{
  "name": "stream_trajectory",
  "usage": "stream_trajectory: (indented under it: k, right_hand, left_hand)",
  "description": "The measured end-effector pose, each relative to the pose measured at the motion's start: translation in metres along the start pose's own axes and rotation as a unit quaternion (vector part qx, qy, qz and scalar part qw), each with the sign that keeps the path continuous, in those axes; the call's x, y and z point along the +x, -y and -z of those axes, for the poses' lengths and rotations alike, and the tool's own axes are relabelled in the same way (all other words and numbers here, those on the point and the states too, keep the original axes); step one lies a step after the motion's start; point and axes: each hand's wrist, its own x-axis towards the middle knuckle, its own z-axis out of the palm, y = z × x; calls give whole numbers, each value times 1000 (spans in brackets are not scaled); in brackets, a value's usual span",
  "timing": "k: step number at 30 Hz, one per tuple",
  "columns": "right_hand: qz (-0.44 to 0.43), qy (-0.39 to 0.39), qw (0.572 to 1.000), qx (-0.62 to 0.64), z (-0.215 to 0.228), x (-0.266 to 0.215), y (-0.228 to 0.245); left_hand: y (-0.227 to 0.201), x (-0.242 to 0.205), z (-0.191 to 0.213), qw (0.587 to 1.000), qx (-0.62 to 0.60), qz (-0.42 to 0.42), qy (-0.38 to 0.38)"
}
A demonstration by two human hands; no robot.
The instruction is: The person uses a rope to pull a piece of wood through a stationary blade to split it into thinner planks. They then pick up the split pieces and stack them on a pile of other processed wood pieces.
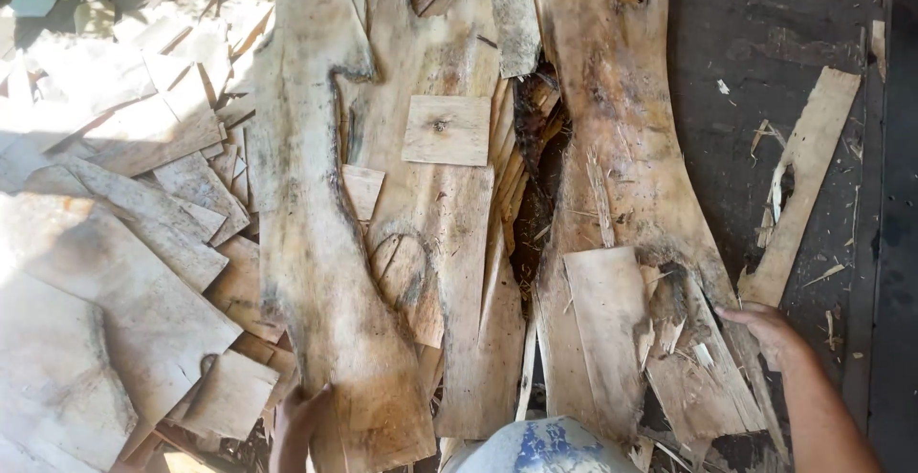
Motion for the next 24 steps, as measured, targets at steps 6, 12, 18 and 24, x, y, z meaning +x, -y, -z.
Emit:
stream_trajectory:
  k: [6, 12, 18, 24]
  right_hand:
    - [58, -30, 998, 23, -5, -10, -18]
    - [108, -22, 994, -2, -21, -49, 25]
    - [182, 7, 983, -6, -59, -149, 78]
    - [251, -122, 960, 8, -72, -192, 60]
  left_hand:
    - [-30, -63, -69, 825, 255, -284, -417]
    - [-131, -177, -206, 918, 127, -321, 196]
    - [-112, -198, -289, 801, 249, -525, 141]
    - [-105, -199, -292, 857, 237, -414, 194]
